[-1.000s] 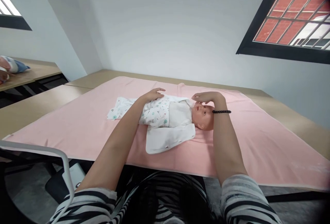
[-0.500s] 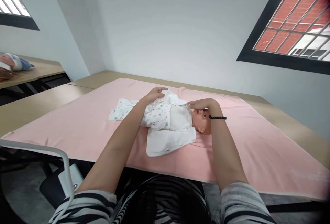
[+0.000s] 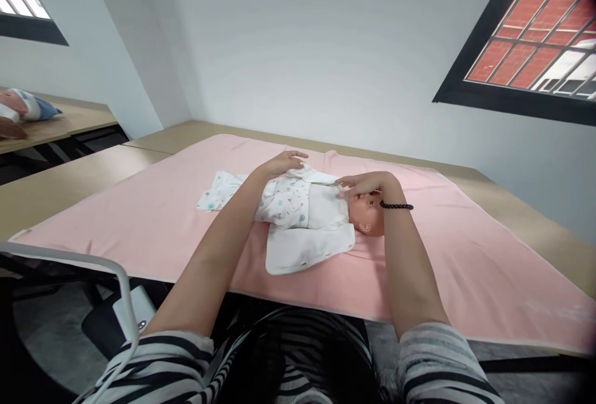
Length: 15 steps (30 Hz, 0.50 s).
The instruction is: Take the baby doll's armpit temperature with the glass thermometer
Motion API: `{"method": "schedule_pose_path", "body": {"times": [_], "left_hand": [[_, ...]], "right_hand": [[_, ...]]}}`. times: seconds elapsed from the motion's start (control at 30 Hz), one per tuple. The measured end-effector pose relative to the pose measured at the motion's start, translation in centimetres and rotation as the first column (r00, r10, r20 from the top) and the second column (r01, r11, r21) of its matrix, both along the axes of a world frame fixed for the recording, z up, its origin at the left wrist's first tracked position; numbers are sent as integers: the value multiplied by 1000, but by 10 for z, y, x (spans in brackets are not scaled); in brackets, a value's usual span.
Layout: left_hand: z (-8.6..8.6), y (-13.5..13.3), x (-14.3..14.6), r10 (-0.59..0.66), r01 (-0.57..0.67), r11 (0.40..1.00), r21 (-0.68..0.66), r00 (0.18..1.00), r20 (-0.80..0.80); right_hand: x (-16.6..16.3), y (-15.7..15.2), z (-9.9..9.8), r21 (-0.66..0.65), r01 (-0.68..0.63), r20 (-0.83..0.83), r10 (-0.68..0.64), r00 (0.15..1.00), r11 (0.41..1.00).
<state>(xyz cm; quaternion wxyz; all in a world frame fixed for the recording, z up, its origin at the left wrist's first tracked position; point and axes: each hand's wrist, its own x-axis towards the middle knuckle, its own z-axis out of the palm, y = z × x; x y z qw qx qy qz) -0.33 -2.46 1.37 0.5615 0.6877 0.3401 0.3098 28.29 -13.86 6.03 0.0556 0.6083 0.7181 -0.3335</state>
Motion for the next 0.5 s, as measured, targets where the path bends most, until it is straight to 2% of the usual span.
{"method": "schedule_pose_path", "body": {"times": [0.13,0.23,0.3,0.37,0.43,0.5], "left_hand": [[10,2,-5,-27,27,1000,7,987,161],[16,0,-9,-56,60,998,-30,989,140],[20,-5,-9,-100,98,993,-66,995,-27],[24,-11,-6,-165,155,986,-58,943,-290],[29,-19,-1,-191,232,973,10,823,-535],[32,-27,4,-168,326,941,94,688,-706]], "right_hand": [[-2,-4,4,25,-33,-30,34,999,999],[-5,-12,9,55,-60,-96,66,993,997],[-6,-16,11,76,-40,-122,49,991,996],[-6,-17,11,91,6,-117,5,993,996],[-7,-16,11,105,45,-92,-36,995,993],[-9,-13,10,129,62,-57,-55,997,990]]}}
